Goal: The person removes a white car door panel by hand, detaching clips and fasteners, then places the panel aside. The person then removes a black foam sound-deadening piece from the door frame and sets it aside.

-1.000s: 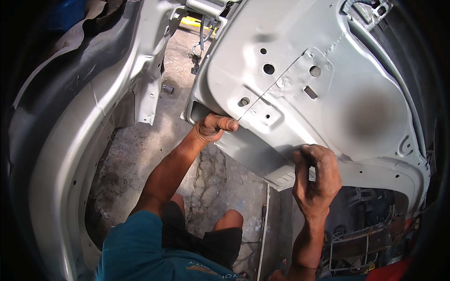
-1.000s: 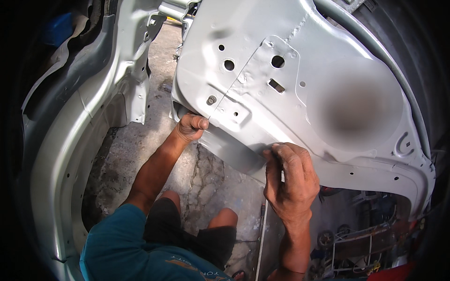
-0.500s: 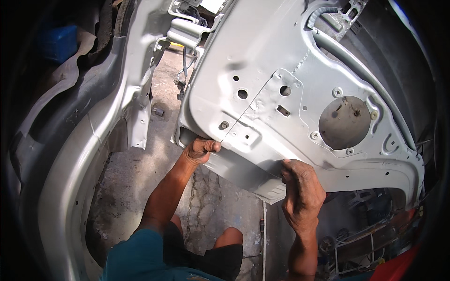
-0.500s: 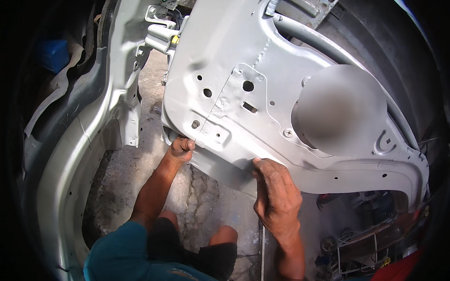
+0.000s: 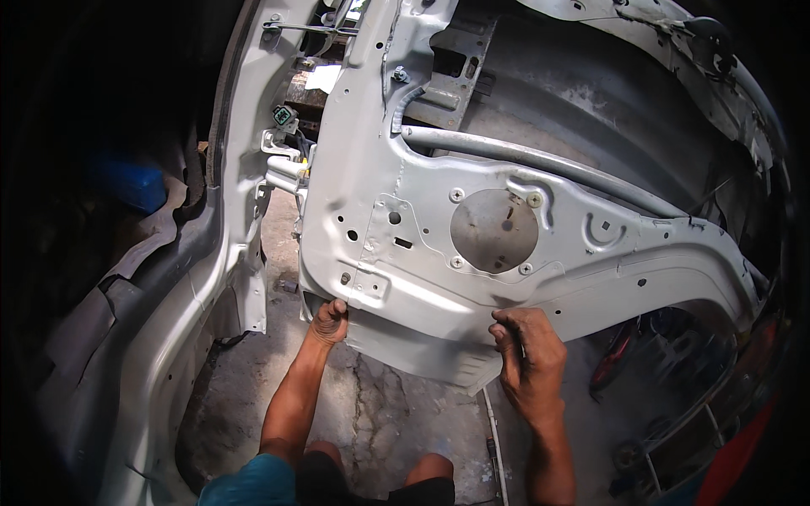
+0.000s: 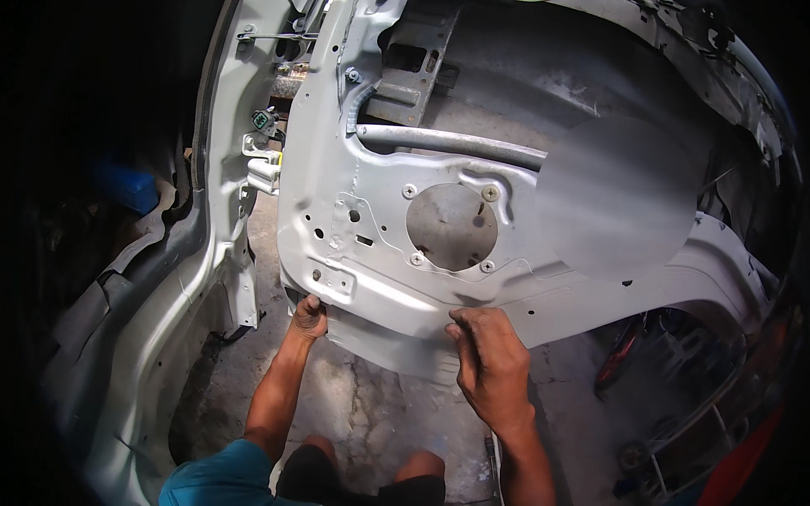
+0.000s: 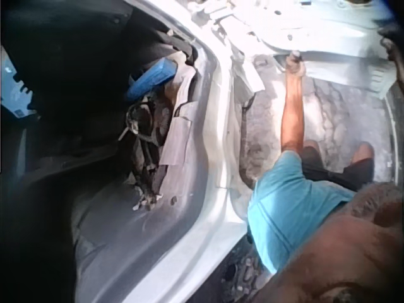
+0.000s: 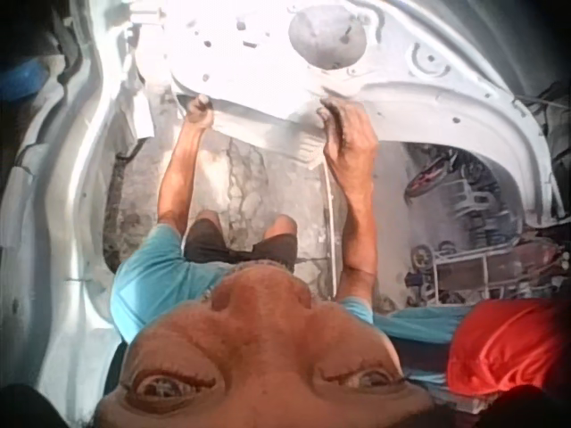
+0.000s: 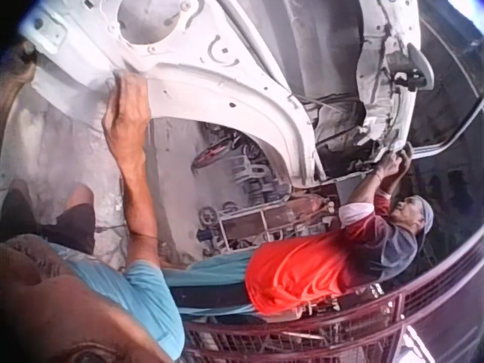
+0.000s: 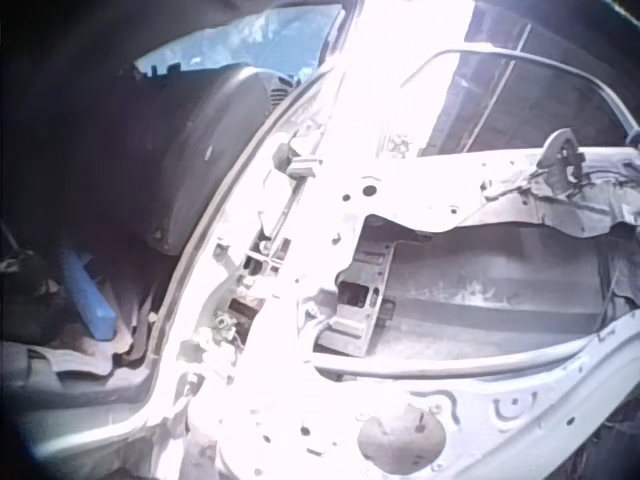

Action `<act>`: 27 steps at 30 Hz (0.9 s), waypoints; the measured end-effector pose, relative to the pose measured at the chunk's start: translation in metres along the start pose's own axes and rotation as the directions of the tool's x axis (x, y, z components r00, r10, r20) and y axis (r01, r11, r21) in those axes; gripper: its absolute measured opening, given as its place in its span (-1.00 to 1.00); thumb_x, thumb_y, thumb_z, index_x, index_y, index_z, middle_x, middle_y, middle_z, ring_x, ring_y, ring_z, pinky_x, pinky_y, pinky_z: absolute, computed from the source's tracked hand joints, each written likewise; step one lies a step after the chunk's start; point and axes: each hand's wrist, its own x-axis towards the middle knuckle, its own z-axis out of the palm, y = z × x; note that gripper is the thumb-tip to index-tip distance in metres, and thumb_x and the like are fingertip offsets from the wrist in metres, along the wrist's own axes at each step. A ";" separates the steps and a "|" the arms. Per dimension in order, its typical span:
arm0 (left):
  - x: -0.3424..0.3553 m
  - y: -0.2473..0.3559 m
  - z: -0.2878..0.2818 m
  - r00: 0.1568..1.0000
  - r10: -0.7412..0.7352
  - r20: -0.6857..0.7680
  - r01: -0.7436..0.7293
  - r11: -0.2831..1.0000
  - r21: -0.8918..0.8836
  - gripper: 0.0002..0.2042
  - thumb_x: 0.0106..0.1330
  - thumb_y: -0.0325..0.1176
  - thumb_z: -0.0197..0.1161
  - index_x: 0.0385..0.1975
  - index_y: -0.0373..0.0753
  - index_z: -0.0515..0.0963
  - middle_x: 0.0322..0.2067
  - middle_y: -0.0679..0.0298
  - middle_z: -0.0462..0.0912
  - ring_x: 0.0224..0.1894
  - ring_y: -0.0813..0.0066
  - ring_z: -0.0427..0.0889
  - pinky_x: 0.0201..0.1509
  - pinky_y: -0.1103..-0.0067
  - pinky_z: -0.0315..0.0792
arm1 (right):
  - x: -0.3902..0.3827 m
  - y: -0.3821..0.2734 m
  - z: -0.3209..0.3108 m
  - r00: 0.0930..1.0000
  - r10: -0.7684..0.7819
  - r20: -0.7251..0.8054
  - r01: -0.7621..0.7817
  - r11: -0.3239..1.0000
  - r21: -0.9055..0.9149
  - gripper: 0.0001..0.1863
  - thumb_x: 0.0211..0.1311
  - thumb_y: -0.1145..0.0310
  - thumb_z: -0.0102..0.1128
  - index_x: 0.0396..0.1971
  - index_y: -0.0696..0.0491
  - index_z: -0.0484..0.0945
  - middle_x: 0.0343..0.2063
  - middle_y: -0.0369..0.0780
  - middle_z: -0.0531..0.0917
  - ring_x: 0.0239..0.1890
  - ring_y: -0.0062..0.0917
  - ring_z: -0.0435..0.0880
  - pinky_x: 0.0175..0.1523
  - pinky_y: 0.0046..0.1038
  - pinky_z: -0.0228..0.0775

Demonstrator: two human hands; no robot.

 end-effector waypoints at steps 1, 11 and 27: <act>-0.006 0.013 0.030 0.999 0.000 0.044 0.000 1.000 0.015 -0.52 0.23 -0.28 0.42 0.12 -0.31 0.51 -0.01 0.38 0.61 0.06 0.49 0.48 0.37 0.45 0.30 | -0.004 0.002 -0.009 1.000 0.030 0.001 -0.030 1.000 0.001 -0.81 0.20 0.64 0.31 -0.17 0.20 0.63 -0.31 -0.10 0.68 -0.29 -0.28 0.70 -0.19 -0.36 0.54; -0.038 0.066 0.110 0.993 0.113 -0.019 -0.110 0.985 0.133 -0.08 0.16 0.24 0.39 0.43 -0.15 0.24 0.37 0.35 0.40 0.39 0.37 0.36 0.50 0.41 0.24 | 0.001 -0.004 -0.027 0.997 -0.066 -0.026 0.068 0.990 0.123 -0.79 0.23 0.70 0.18 -0.16 0.20 0.63 -0.28 -0.09 0.65 -0.29 -0.26 0.68 -0.15 -0.34 0.52; -0.076 0.050 0.138 0.881 0.283 -0.379 -0.184 0.943 0.277 -0.22 0.33 0.20 0.29 0.39 -0.20 0.27 0.35 0.29 0.40 0.38 0.38 0.36 0.53 0.39 0.17 | 0.111 -0.002 -0.088 0.916 0.155 0.369 -0.368 0.687 0.626 -0.78 0.14 0.68 0.33 -0.19 0.21 0.71 -0.33 -0.13 0.68 -0.33 -0.47 0.71 -0.23 -0.50 0.54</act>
